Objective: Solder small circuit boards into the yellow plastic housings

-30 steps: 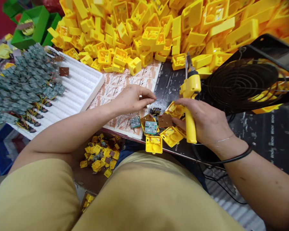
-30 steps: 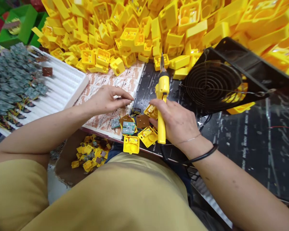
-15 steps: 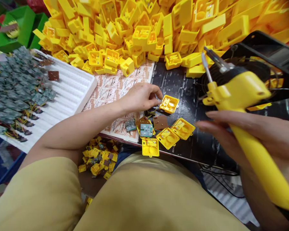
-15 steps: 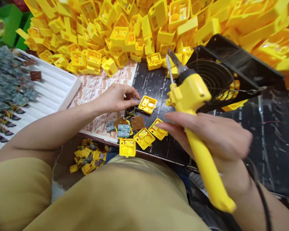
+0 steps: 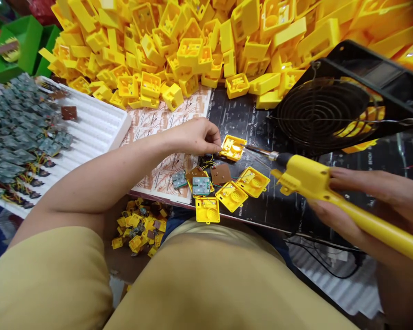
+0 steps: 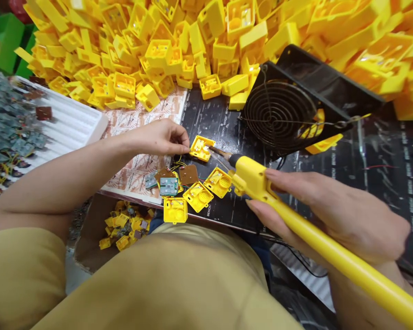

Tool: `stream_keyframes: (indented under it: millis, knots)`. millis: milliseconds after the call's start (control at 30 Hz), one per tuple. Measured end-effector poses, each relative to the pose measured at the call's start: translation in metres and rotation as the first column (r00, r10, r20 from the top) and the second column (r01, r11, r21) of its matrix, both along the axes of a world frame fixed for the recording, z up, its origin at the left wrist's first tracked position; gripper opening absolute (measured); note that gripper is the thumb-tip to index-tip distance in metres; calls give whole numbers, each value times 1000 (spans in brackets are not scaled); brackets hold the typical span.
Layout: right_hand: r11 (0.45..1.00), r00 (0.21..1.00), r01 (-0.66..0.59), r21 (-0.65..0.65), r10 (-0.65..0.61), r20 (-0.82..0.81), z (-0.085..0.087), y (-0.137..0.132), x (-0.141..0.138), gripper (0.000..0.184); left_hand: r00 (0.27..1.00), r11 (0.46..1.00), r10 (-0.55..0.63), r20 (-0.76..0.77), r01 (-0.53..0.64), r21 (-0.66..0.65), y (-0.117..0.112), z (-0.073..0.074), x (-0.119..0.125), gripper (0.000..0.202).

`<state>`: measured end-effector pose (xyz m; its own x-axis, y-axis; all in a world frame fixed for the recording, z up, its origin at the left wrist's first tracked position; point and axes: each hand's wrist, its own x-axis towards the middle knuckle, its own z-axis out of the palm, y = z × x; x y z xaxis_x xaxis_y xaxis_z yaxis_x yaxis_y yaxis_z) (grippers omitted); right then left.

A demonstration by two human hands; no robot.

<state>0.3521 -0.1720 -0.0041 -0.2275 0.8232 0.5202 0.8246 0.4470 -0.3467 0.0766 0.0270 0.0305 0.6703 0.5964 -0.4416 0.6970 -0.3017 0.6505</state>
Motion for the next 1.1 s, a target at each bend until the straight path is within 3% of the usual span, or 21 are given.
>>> stream_keyframes:
  millis: [100,233,433,600,800,933,1100]
  knots:
    - [988,992,-124,87,123,20,6,10,-12,35,999,998,-39,-21,40,40,0,2,1,8]
    - [970,972,-234,66,233,21,15,16,-22,16,998,999,-17,-68,20,46,-2,3,5,7]
    - [954,959,-283,95,280,40,25,24,-30,26,997,999,8,-70,-6,32,-2,3,7,6]
    - [940,946,-322,116,315,69,32,29,-33,20,995,999,7,-97,-3,42,-2,5,8,5]
    - [954,954,-294,61,289,82,30,25,-22,30,990,995,-50,-130,60,77,0,5,10,5]
    - [965,967,-254,62,251,54,29,25,-25,24,983,989,-73,-168,94,117,1,7,12,6]
    - [938,943,-329,107,321,85,32,31,-30,21,972,980,-108,-210,139,140,3,11,18,4]
